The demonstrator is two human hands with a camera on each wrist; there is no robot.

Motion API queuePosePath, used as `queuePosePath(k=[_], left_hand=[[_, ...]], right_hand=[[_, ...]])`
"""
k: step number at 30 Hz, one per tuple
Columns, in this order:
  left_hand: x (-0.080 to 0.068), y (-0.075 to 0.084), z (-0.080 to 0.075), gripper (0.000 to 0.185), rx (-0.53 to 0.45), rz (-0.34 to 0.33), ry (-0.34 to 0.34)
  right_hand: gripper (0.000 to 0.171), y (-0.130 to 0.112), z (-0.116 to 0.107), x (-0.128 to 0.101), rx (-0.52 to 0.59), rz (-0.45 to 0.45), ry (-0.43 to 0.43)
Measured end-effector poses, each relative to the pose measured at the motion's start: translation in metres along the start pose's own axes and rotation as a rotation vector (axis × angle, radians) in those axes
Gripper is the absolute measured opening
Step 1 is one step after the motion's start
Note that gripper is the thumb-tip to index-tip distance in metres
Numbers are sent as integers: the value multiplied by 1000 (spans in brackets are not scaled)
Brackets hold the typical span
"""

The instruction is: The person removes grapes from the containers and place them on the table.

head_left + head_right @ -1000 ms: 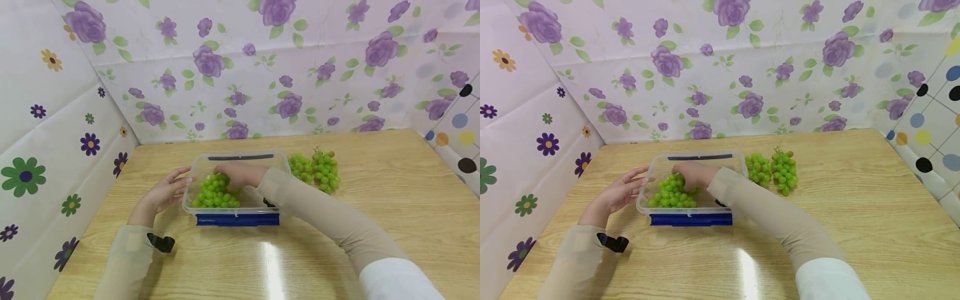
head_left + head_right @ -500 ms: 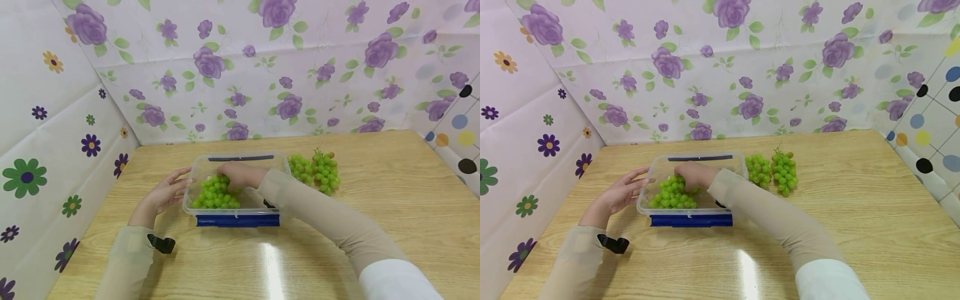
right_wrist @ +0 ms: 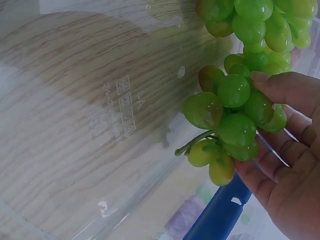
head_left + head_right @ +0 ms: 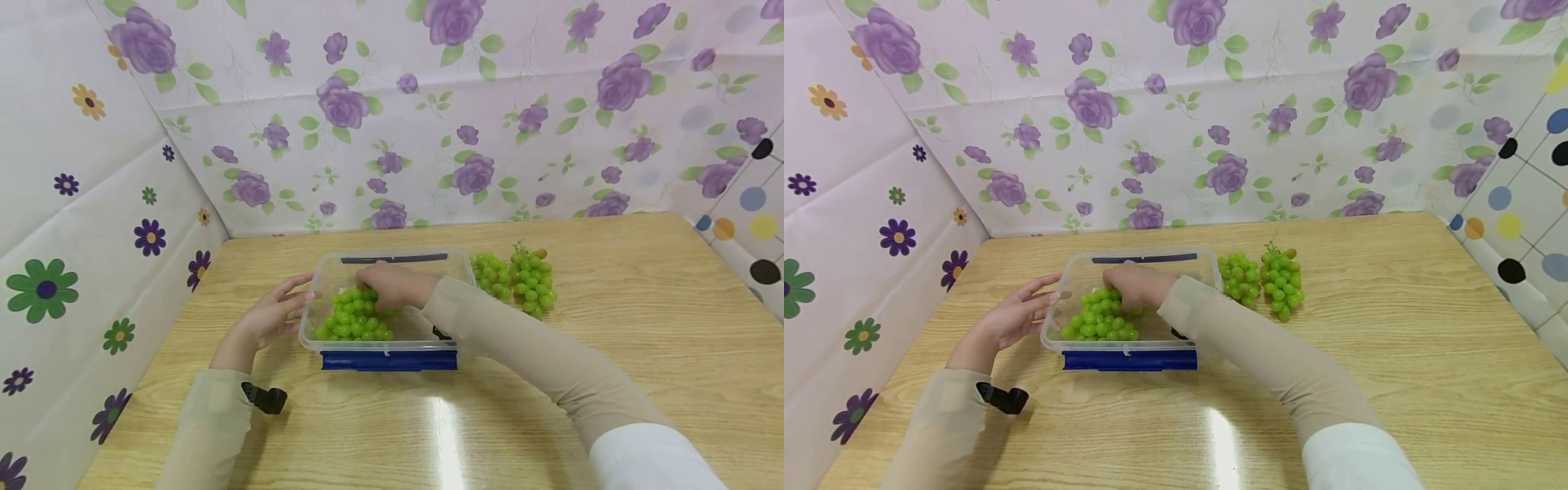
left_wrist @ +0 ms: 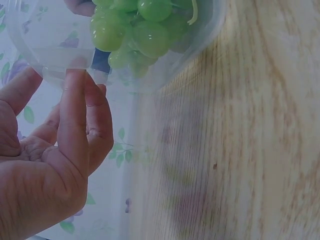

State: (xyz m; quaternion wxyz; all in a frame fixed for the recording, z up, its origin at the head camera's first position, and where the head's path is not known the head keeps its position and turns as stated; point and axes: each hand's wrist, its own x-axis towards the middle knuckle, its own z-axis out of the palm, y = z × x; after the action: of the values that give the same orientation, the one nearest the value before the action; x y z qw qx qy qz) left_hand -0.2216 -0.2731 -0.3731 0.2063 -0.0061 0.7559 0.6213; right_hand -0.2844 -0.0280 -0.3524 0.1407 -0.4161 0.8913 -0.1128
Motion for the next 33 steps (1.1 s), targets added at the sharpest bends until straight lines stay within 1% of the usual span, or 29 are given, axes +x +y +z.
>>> queuePosePath(k=[7,17,27,33], left_hand=[[0,-1,0,68,2,2,-2],[0,-1,0,68,-4,1,6],[1,-1,0,68,-1,4,6],[1,-1,0,68,-6,3,3]], right_hand=[[30,1,0,-2,15,24,12],[23,0,-3,-7,64,69,4],[29,3,-7,-10,83,22,36],[28,6,-6,-11,99,6,49]])
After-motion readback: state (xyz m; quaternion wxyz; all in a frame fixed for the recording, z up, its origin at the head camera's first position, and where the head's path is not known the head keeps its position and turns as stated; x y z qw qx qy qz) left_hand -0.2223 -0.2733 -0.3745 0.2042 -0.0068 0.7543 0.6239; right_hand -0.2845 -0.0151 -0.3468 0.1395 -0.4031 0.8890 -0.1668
